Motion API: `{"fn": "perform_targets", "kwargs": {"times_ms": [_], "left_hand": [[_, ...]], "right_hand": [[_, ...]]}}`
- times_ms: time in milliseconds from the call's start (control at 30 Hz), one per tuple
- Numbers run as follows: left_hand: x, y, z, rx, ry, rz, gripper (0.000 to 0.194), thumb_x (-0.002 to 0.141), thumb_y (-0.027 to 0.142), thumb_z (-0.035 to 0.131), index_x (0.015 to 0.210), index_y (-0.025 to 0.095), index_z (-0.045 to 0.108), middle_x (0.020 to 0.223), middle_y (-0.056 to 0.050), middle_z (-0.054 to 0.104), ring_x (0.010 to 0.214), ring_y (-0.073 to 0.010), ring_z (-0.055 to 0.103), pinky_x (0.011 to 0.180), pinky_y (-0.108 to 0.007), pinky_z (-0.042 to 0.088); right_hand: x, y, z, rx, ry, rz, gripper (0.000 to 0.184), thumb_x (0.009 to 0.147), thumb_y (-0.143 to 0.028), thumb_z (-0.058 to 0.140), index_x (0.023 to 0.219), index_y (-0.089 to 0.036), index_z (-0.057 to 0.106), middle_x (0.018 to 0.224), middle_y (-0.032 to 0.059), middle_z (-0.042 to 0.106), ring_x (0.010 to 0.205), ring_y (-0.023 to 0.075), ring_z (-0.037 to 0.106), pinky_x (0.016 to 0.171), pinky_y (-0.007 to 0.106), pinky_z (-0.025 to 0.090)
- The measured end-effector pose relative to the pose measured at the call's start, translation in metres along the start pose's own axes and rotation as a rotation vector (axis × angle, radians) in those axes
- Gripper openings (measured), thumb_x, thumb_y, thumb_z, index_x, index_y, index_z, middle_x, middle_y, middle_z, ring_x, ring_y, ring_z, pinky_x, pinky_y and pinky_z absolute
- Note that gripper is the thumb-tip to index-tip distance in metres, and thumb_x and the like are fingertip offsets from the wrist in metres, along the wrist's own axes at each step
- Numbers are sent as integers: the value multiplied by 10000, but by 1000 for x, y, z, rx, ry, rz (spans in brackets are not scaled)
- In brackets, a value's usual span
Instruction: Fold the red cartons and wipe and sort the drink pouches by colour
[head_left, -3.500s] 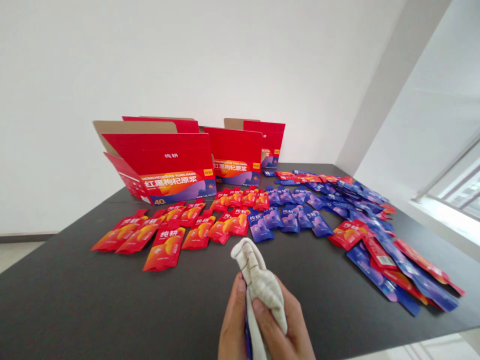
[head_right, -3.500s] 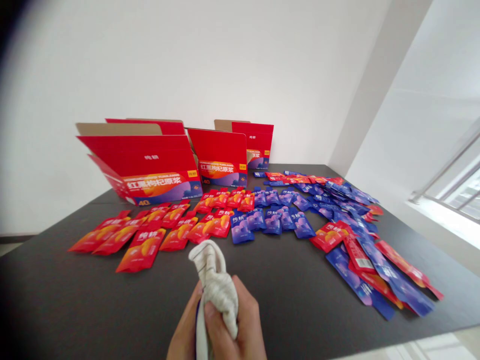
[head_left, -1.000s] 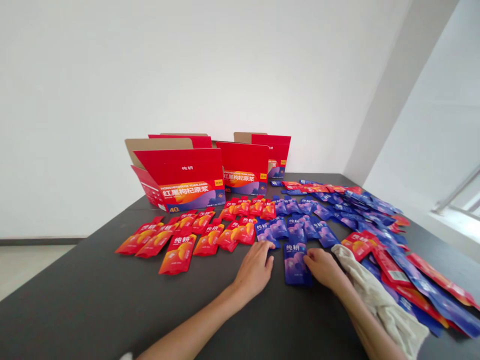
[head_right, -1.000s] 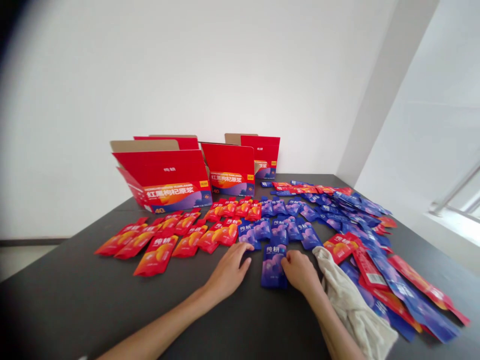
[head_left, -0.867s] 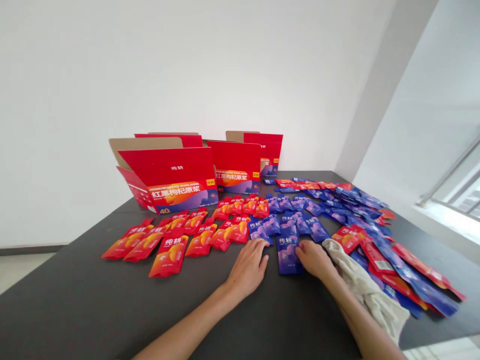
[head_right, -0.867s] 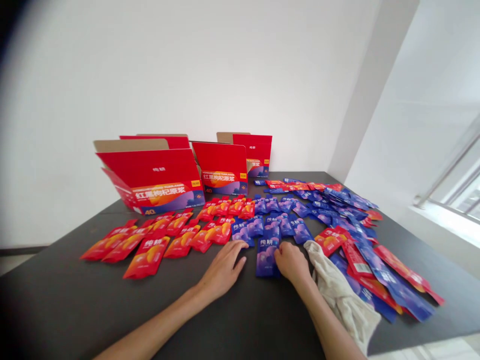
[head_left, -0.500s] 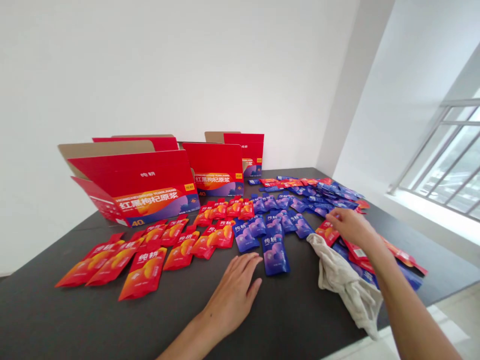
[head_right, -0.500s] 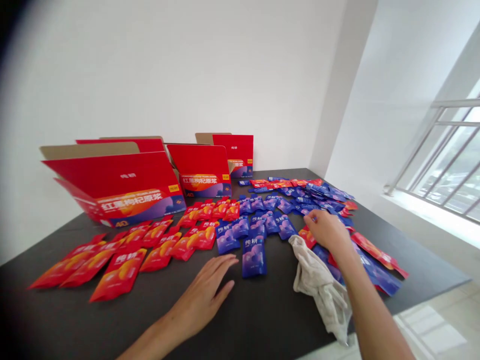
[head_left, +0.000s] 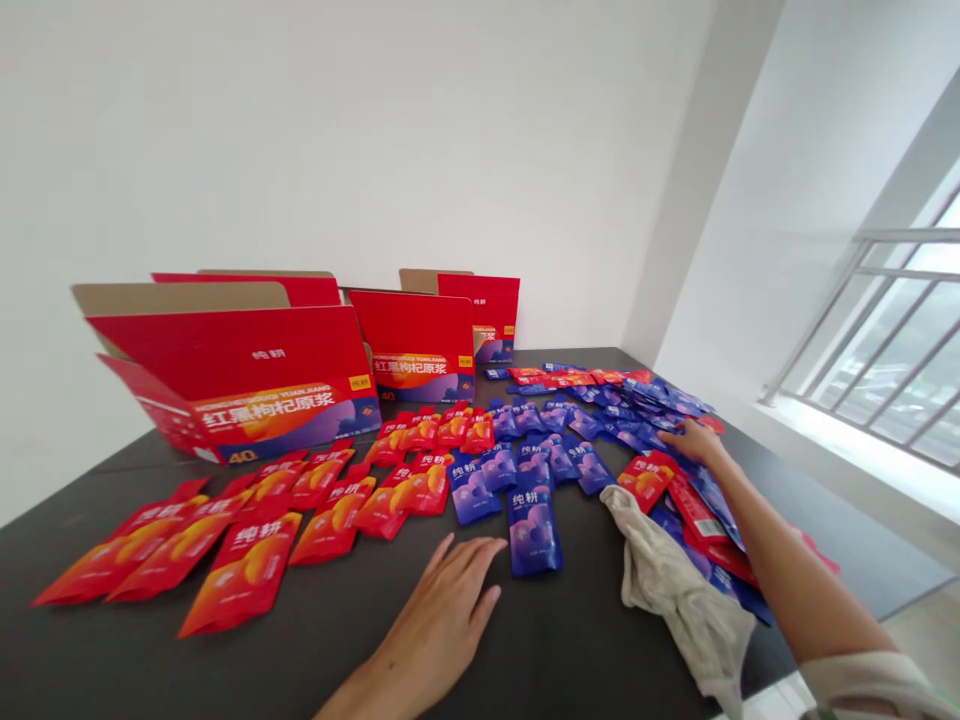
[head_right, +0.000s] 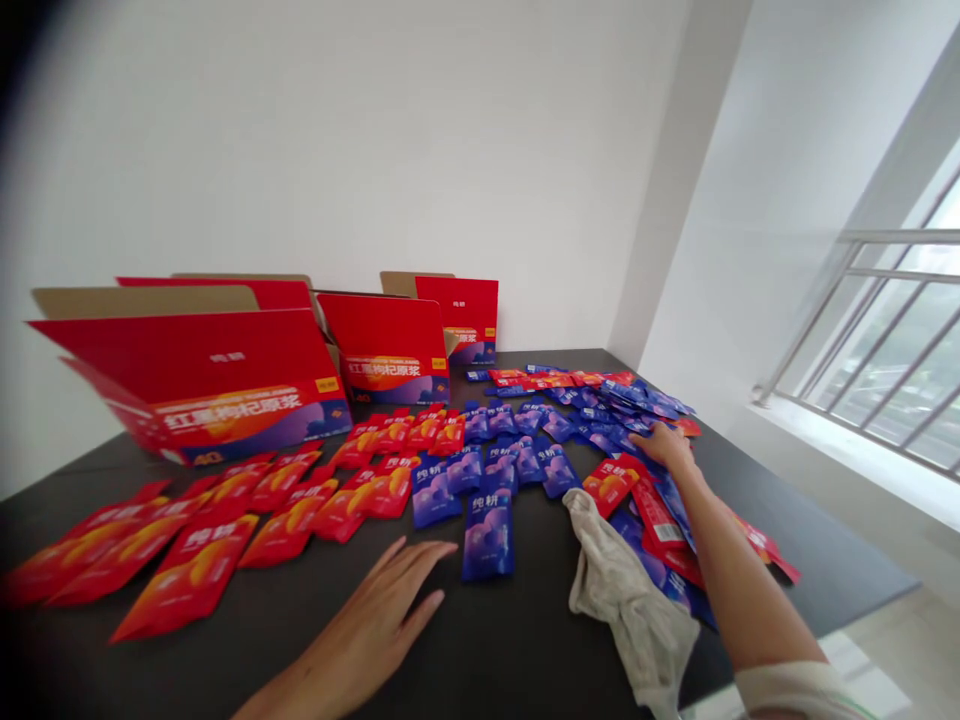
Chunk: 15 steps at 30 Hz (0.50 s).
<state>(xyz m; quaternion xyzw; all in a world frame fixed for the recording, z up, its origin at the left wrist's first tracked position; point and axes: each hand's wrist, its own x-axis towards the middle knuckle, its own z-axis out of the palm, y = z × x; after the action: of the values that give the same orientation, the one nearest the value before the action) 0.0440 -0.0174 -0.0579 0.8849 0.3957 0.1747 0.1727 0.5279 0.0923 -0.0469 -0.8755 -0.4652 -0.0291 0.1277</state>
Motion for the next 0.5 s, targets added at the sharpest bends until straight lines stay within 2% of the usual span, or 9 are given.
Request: {"fn": "perform_targets", "kwargs": {"times_ms": [133, 267, 400, 433, 500], "left_hand": [[2, -1, 2, -26, 4, -9, 396, 940, 217, 431, 1328, 270, 494, 1342, -61, 614, 1262, -212, 550, 1171, -573, 255], [4, -2, 4, -65, 25, -13, 385, 941, 237, 448, 1319, 280, 508, 1331, -50, 621, 1248, -216, 558, 1176, -564, 239], [4, 4, -5, -210, 104, -66, 342, 958, 310, 454, 1287, 279, 543, 1327, -50, 618, 1267, -237, 535, 1169, -523, 255], [4, 7, -8, -288, 122, -99, 333, 960, 346, 459, 1270, 273, 557, 1319, -57, 621, 1266, -246, 534, 1152, -504, 289], [5, 16, -16, -525, 124, -172, 343, 959, 424, 466, 1232, 256, 586, 1290, -75, 636, 1246, -257, 547, 1108, -457, 358]], "right_hand": [[-5, -9, 1, -24, 16, 60, 320, 942, -381, 582, 1183, -171, 600, 1181, 81, 628, 999, 205, 636, 851, 416, 543], [-20, -21, -17, -20, 125, 35, 286, 948, -377, 575, 1116, -152, 630, 1106, 73, 661, 963, 196, 652, 847, 416, 542], [-51, -33, -49, 53, 266, -140, 306, 977, -326, 494, 1056, -116, 702, 1018, 147, 710, 972, 269, 671, 863, 440, 514], [-66, -38, -57, 83, 296, -200, 315, 977, -319, 484, 1059, -120, 714, 1028, 154, 715, 984, 277, 671, 876, 427, 506], [-105, -48, -71, 158, 344, -331, 288, 964, -331, 514, 1063, -160, 723, 1065, 112, 718, 1000, 242, 667, 906, 360, 493]]}}
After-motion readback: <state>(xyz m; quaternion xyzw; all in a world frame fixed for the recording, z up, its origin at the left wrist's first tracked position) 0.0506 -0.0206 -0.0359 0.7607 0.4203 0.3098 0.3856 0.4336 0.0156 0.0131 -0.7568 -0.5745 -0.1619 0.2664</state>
